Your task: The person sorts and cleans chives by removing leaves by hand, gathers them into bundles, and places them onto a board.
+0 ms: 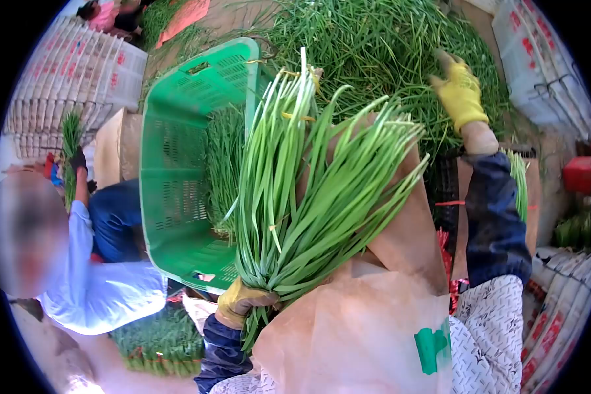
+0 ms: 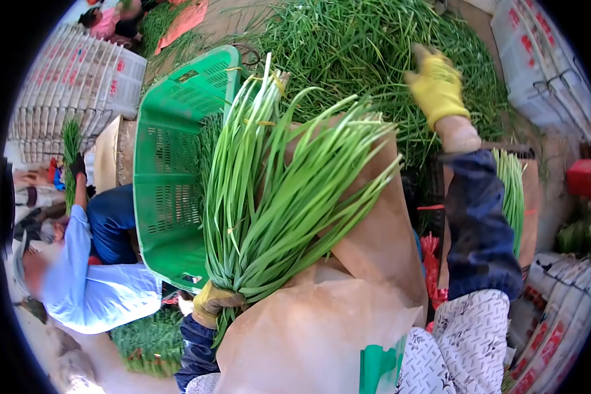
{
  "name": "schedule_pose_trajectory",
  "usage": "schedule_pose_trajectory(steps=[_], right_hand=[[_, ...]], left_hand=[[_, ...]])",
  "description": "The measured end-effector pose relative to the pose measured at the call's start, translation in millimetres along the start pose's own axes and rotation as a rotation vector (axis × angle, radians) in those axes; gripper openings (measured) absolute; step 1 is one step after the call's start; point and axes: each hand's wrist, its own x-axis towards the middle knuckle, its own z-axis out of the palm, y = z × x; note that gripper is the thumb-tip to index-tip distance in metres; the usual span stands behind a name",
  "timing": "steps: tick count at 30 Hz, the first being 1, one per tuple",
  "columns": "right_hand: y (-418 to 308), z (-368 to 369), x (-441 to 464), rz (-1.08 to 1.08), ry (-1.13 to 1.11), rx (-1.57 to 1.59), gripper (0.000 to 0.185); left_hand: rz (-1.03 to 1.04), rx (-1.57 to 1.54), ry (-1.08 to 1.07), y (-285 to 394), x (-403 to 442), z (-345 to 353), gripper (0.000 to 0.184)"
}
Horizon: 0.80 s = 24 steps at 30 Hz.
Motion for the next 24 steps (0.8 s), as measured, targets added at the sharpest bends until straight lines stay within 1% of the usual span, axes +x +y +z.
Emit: schedule_pose_trajectory(steps=[1,2,3,4,5,7,8,9,10,11,12,13,14,15,16,18,19,21,22,23,24], right_hand=[[-32,-9,4,-0.132,0.068,0.325,0.045],[-67,-29,1,-0.195,-0.168,0.470,0.051],[-96,-37,3,-0.254,-0.395,0.427,0.054],[-126,-45,4,-0.316,-0.620,0.382,0.057],[-146,-44,9,-0.379,-0.822,0.147,0.059],[-163,-13,-1,-0.575,-0.640,0.254,0.063],[-171,-18,5,-0.312,-0.925,0.396,0.061],[-166,-9,3,-0.452,-0.839,0.520,0.044],[-160,-1,2,-0.598,-0.748,0.631,0.031],[-151,12,3,-1.001,-0.426,0.510,0.030],[-143,20,3,-1.002,-0.318,0.631,0.034],[-136,14,1,-0.875,-0.324,0.717,0.025],[-142,-7,-1,-0.282,-0.588,1.073,0.022],[-150,-28,-1,0.373,-0.813,1.350,0.021],[-146,-35,-2,0.284,-0.755,1.399,0.023],[-123,-45,2,0.298,-0.742,1.644,0.026],[-113,-41,2,0.450,-0.750,1.660,0.024],[-91,-29,-2,0.529,-0.932,1.658,0.020],[-87,-30,-8,0.445,-0.988,1.681,0.022],[-84,-31,-14,0.359,-1.042,1.704,0.025],[-80,-32,-20,0.271,-1.093,1.726,0.028]], left_hand=[[-0.025,0.055,-0.008,-2,3,-2,0.051],[-0.050,0.110,-0.018,-3,5,-4,0.057],[-0.075,0.164,-0.029,-5,8,-6,0.063],[-0.041,0.168,-0.052,-3,10,-3,0.063],[-0.005,0.169,-0.069,-1,11,-2,0.062],[0.010,0.160,-0.083,-1,13,-3,0.061],[0.014,0.175,-0.097,-2,14,-2,0.060],[0.020,0.192,-0.111,-1,15,-2,0.059],[0.087,0.158,-0.138,3,15,3,0.057],[0.101,0.139,-0.140,1,14,3,0.057],[0.141,0.251,-0.117,-2,15,3,0.063],[0.175,0.366,-0.095,-3,15,3,0.070],[0.089,0.216,-0.116,12,4,7,0.064],[0.090,0.201,-0.117,14,8,8,0.064],[0.446,0.584,-0.214,18,13,8,0.059],[0.735,0.800,-0.327,28,22,16,0.046],[0.755,0.804,-0.350,37,24,19,0.046],[0.350,0.512,-0.318,52,27,21,0.044],[0.311,0.523,-0.298,45,29,12,0.050],[0.313,0.528,-0.310,42,26,7,0.050],[0.230,0.455,-0.250,40,24,2,0.056]])
